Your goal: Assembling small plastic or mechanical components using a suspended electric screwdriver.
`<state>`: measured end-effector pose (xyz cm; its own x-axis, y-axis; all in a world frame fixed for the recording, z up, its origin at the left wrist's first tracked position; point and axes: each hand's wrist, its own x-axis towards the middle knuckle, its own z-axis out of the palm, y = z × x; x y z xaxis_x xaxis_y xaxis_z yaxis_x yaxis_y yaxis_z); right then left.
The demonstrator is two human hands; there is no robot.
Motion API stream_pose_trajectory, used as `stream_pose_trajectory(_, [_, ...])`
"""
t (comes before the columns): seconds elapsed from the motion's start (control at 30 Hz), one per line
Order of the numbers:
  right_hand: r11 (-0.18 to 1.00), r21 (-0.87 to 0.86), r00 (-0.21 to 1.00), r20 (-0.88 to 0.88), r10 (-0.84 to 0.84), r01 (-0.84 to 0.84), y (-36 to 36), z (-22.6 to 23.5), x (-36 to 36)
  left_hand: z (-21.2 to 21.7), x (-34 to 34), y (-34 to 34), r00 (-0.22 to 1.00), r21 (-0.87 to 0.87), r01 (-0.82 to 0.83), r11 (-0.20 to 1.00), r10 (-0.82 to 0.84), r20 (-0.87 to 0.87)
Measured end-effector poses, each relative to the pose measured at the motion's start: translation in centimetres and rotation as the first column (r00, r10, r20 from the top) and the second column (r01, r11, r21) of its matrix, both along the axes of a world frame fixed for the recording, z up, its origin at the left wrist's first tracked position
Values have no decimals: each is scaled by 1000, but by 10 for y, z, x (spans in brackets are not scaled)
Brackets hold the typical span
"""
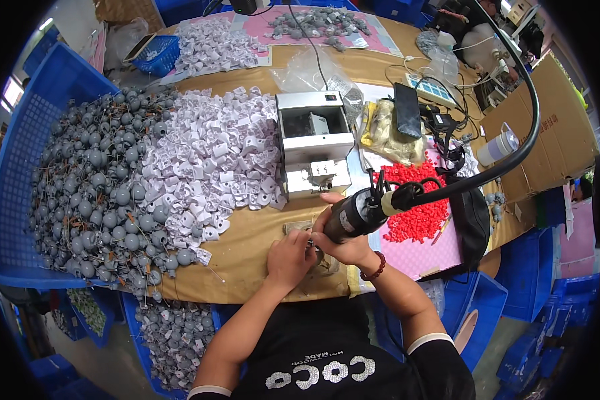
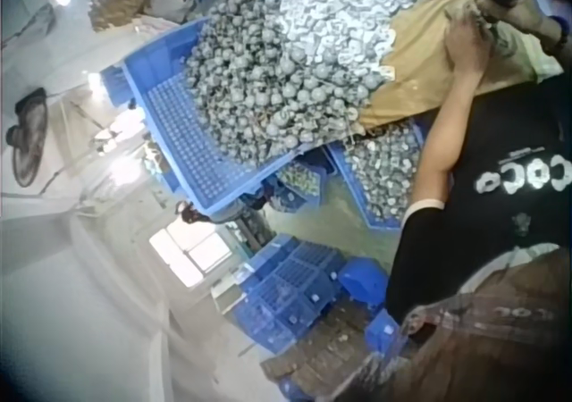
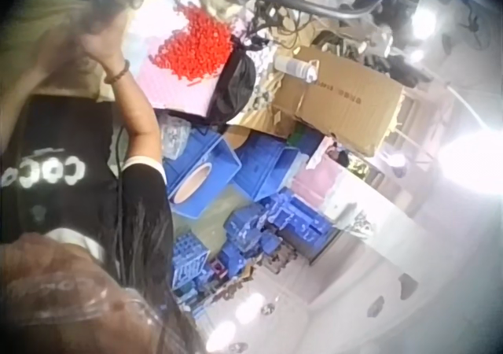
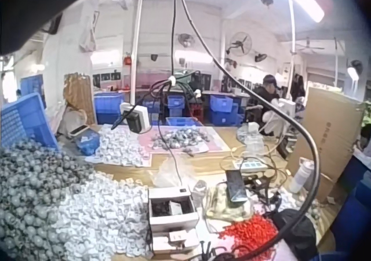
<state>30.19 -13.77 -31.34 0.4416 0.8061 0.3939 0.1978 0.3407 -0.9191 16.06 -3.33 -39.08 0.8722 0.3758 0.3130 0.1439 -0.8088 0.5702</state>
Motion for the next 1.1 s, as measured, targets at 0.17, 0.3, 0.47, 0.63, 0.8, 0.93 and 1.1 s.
stream_pose_trajectory(0.17, [1000,2,991,134,-9,9,-3,-19,0,7,0,3,998,-14,29,999,-30,-47])
stream_pose_trajectory(0.3, [1000,25,974,226,-9,4,-5,-23,-5,5,1,4,1000,-22,24,999,-24,0])
stream_pose_trajectory(0.47, [999,38,977,214,-23,16,-7,-17,-9,7,0,3,1000,-22,7,1000,-7,-11])
stream_pose_trajectory(0.63, [997,78,973,230,-31,13,-10,-24,-9,4,-1,3,1000,-39,14,999,-15,-25])
stream_pose_trajectory(0.8, [999,36,995,98,24,-27,-9,-23,-11,2,0,3,999,-66,-9,998,6,-52])
stream_pose_trajectory(0.93, [997,53,906,416,-75,58,-1,-2,1,1,-1,3,998,-111,-7,994,1,-58])
stream_pose_trajectory(1.1, [856,-172,863,-53,-503,488,3,17,41,7,-3,0,997,-123,-53,991,45,-66])
